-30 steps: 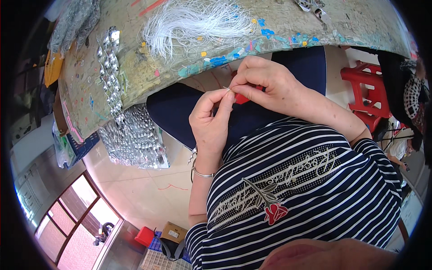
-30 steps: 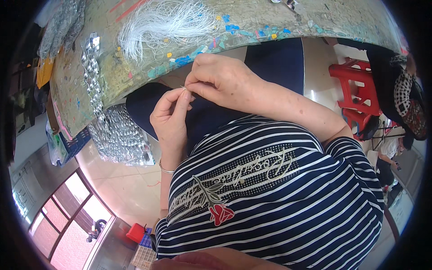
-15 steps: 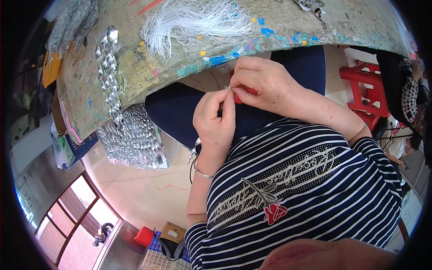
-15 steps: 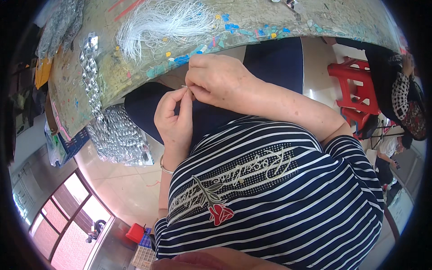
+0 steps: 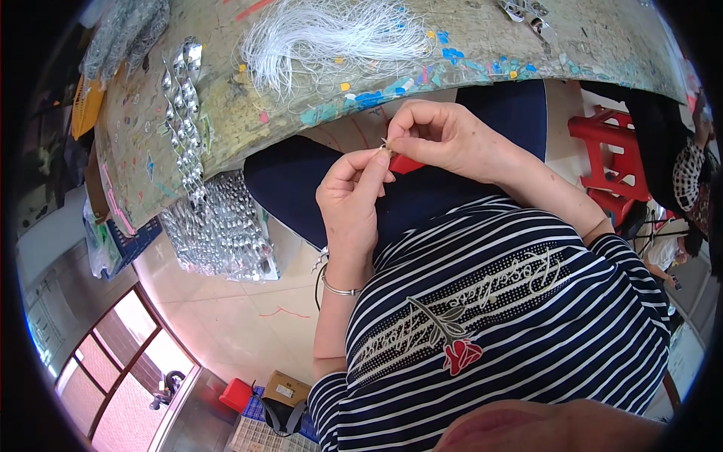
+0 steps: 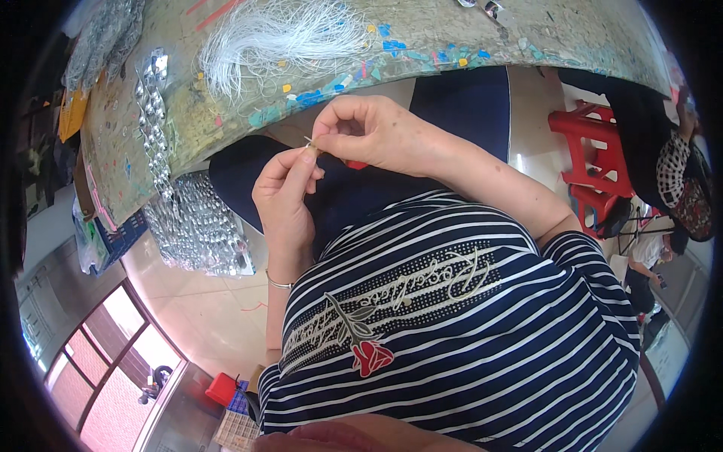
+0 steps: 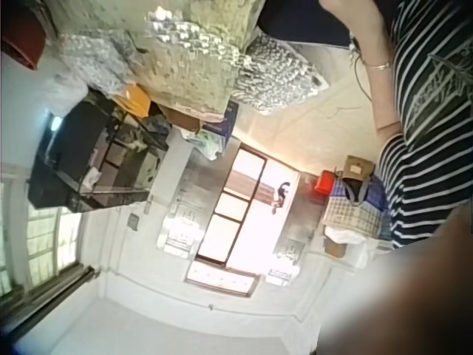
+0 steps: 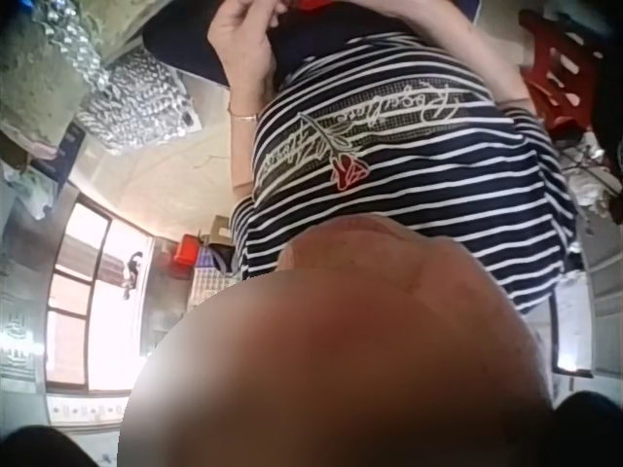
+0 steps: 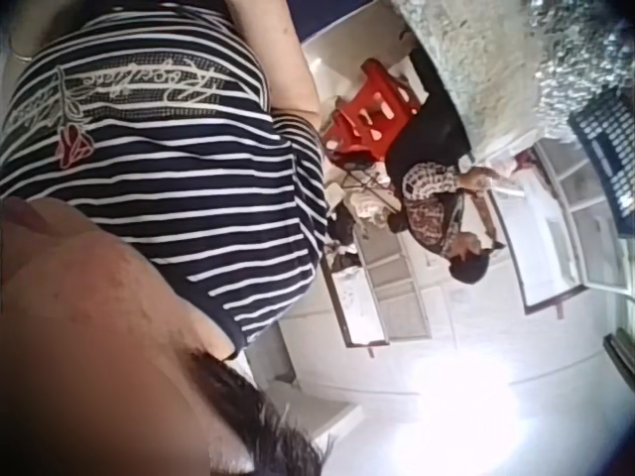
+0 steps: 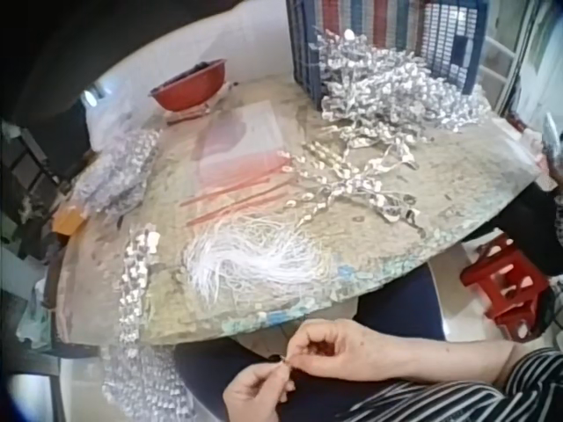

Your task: Assembling silver tinsel decorations by threading white strings and attaching red plastic components.

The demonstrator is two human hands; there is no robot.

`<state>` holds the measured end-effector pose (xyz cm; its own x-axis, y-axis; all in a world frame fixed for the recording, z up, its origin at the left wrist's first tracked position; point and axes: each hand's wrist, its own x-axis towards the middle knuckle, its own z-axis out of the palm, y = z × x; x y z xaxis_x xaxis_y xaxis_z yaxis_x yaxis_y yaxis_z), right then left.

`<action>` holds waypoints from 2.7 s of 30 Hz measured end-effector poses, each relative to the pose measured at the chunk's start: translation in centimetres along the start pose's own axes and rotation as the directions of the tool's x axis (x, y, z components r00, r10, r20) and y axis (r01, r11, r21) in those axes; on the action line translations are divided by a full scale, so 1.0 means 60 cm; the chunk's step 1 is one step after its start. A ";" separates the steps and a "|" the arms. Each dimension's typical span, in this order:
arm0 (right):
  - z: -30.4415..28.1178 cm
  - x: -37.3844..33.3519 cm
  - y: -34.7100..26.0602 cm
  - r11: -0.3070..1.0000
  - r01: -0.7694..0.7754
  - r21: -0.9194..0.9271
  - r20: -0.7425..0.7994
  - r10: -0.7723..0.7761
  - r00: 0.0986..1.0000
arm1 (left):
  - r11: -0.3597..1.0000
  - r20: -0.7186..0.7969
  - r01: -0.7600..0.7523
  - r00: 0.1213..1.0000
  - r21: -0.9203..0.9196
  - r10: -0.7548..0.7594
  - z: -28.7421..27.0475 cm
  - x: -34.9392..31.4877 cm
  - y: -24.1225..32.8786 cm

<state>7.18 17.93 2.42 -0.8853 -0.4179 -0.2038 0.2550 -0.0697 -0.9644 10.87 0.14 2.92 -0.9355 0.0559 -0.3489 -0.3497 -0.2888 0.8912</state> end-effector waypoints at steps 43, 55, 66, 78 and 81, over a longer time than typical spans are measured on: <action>-0.025 -0.006 0.009 0.972 -0.180 0.150 0.163 0.155 0.974 | 0.920 0.088 0.084 0.988 0.384 -0.127 -0.037 -0.014 -0.015; -0.045 -0.021 -0.024 0.985 -0.133 0.105 0.068 0.127 0.990 | 0.943 0.165 0.139 0.967 0.303 -0.196 -0.054 -0.039 -0.015; -0.050 -0.009 -0.052 0.975 -0.122 0.187 0.007 0.123 0.992 | 0.950 0.215 0.110 0.960 0.291 -0.177 -0.050 -0.037 -0.023; -0.120 -0.003 -0.066 0.969 -0.013 0.247 -0.159 0.054 0.986 | 0.744 0.046 0.010 0.997 0.668 -0.055 -0.147 -0.073 -0.044; -0.132 0.006 -0.060 0.974 -0.036 0.222 -0.165 0.073 0.984 | 0.692 0.046 -0.091 0.996 0.716 0.083 -0.156 -0.074 -0.022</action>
<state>2.86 25.19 4.48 -0.9161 -0.2670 -0.2990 0.3662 -0.2540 -0.8952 15.98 -8.67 0.58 -0.9626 0.0754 -0.2602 -0.1939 0.4792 0.8560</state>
